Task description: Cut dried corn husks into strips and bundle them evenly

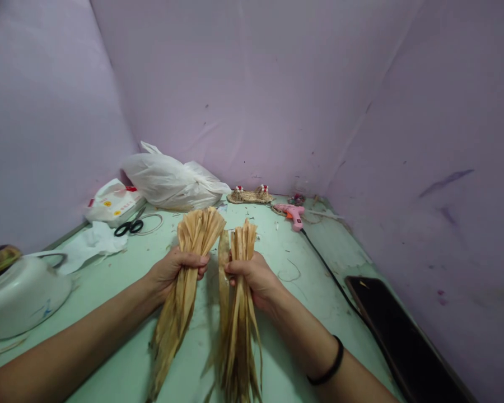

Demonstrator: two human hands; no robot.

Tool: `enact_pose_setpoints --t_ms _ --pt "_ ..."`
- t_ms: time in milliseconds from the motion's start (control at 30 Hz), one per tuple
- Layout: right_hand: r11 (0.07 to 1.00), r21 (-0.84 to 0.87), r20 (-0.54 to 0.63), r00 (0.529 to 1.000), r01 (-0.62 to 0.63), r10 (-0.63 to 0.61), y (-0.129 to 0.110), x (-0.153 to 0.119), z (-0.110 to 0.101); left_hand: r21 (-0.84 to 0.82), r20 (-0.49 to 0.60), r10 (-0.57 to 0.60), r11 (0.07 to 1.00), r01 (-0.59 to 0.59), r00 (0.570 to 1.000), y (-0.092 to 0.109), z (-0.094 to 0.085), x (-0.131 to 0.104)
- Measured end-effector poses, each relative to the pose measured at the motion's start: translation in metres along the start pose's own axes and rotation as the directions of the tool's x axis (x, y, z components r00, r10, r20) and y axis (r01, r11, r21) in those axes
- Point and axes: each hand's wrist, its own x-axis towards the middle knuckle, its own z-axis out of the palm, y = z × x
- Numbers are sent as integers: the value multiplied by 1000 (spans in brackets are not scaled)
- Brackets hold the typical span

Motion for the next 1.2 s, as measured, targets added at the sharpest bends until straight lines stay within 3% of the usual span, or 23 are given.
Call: enact_pose_setpoints --t_ms 200,433,700,900,1200 --pt "1000 3 20 1000 -13 13 3 1 0 -26 -32 12 1000 -13 999 -3 2 2" --pt "998 -55 32 999 11 -9 9 1 2 -65 10 -42 997 43 999 -7 4 -2" --pt "963 -240 -56 988 127 -144 10 -1 6 73 -43 -10 997 13 999 -12 2 2" --pt "956 -252 -25 986 153 -164 11 -1 5 40 26 31 999 -32 999 -13 6 -2" --pt "919 -318 -3 969 234 -248 17 1 7 107 26 104 989 -106 994 -20 6 -1"
